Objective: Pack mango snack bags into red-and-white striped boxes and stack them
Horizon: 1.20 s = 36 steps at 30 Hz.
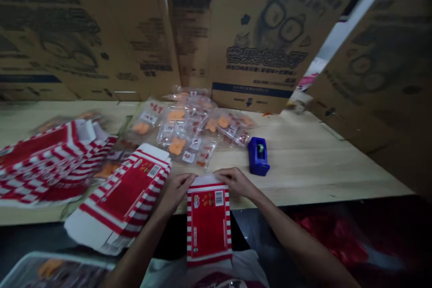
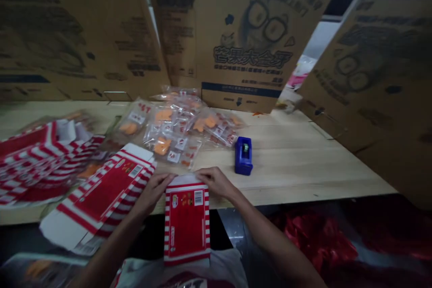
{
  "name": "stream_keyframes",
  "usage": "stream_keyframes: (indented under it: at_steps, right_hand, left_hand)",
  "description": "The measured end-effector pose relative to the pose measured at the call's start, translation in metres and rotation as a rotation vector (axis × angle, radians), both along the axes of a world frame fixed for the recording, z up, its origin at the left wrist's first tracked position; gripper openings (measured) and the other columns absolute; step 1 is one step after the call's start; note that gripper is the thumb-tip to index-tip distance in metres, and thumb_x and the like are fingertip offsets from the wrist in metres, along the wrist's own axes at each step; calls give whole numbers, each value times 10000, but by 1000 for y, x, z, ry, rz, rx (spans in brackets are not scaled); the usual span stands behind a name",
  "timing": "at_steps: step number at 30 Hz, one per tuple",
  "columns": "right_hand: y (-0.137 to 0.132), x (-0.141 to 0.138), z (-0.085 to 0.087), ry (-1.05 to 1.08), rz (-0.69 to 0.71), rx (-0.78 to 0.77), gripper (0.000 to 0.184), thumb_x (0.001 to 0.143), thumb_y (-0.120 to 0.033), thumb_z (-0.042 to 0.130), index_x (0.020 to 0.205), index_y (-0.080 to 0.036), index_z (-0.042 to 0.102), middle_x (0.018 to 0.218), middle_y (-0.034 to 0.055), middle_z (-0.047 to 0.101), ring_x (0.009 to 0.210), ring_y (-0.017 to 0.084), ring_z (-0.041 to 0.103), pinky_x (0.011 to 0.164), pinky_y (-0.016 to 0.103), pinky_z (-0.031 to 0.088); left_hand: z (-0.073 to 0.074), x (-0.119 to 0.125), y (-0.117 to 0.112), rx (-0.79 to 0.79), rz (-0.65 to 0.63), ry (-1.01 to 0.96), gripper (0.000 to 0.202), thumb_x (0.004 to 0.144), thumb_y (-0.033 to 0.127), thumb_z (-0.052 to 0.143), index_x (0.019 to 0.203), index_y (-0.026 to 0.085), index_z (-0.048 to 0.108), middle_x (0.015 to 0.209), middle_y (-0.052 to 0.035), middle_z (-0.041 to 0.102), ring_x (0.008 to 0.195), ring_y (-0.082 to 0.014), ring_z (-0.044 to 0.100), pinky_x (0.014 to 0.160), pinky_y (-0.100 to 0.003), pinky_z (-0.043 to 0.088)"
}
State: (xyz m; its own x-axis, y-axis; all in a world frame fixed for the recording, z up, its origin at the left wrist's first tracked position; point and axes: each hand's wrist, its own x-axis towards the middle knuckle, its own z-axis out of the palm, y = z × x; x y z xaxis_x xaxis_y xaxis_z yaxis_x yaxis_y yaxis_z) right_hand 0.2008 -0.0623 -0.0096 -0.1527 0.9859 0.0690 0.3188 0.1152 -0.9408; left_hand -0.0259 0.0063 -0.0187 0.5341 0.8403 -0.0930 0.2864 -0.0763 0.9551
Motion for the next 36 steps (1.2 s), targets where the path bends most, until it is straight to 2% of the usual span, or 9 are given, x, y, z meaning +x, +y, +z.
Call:
stream_keyframes:
  at_steps: [4, 9, 13, 16, 19, 24, 27, 31, 36]
  right_hand:
    - [-11, -1, -6, 118, 25, -121, 415, 914, -475, 468, 1074, -178, 710, 1018, 67, 723, 961, 215, 651, 856, 343, 484]
    - [-15, -1, -11, 138, -16, -181, 379, 845, -481, 578, 981, -160, 728, 907, 55, 731, 847, 200, 661, 767, 315, 499]
    - [-12, -1, -9, 113, -92, -149, 325, 820, -431, 622, 997, -160, 653, 754, 16, 679, 655, 131, 594, 593, 229, 448]
    - [-10, -2, -8, 115, -111, -139, 206, 825, -379, 620, 844, -176, 593, 602, -37, 573, 535, 88, 485, 503, 191, 350]
    - [-10, -4, -10, 133, -139, -135, 218, 803, -364, 642, 721, -182, 553, 569, -43, 534, 527, 87, 468, 501, 196, 331]
    - [-16, -7, -14, 250, -170, -133, 274, 784, -398, 669, 674, -172, 558, 740, 13, 652, 682, 137, 588, 655, 260, 456]
    - [-27, -9, -19, 216, -173, -89, 250, 823, -417, 632, 789, -170, 627, 876, 52, 686, 818, 180, 629, 741, 299, 487]
    - [-41, -14, -29, 122, -219, 9, 249, 837, -398, 631, 951, -179, 661, 965, 75, 684, 889, 198, 637, 762, 298, 496]
    - [-31, -13, -21, 144, -253, -58, 278, 768, -420, 698, 741, -159, 605, 843, 59, 676, 753, 164, 622, 663, 269, 485]
  left_hand:
    - [-3, -4, -1, -110, -83, -66, 346, 847, 433, 541, 862, 129, 706, 824, -30, 703, 777, -174, 608, 706, -258, 479]
    - [-5, -7, 0, -124, -168, -63, 309, 827, 387, 561, 922, 136, 714, 819, -42, 715, 771, -182, 621, 682, -263, 488]
    - [1, -7, 1, -15, -156, -6, 281, 840, 366, 537, 898, 137, 689, 784, -32, 686, 699, -152, 596, 626, -234, 462]
    - [5, -5, 1, 102, -158, 29, 229, 848, 325, 516, 800, 142, 645, 692, 0, 620, 622, -120, 546, 565, -208, 418]
    - [3, -3, 0, 121, -139, 14, 196, 822, 295, 542, 739, 140, 627, 653, 5, 598, 606, -114, 538, 551, -202, 406]
    - [-2, -6, -5, 33, -110, -115, 220, 816, 327, 582, 764, 128, 658, 831, -64, 694, 761, -162, 624, 670, -242, 489]
    - [-4, -13, -10, 147, -150, -68, 217, 845, 328, 582, 867, 138, 686, 897, -71, 712, 826, -169, 641, 723, -251, 508]
    - [-9, -19, -18, 344, -109, 8, 180, 849, 281, 594, 935, 157, 693, 940, -75, 726, 861, -177, 665, 777, -274, 524]
    - [-4, -10, -23, 380, -148, 19, 167, 873, 270, 561, 919, 157, 675, 925, -69, 718, 854, -169, 661, 780, -259, 506]
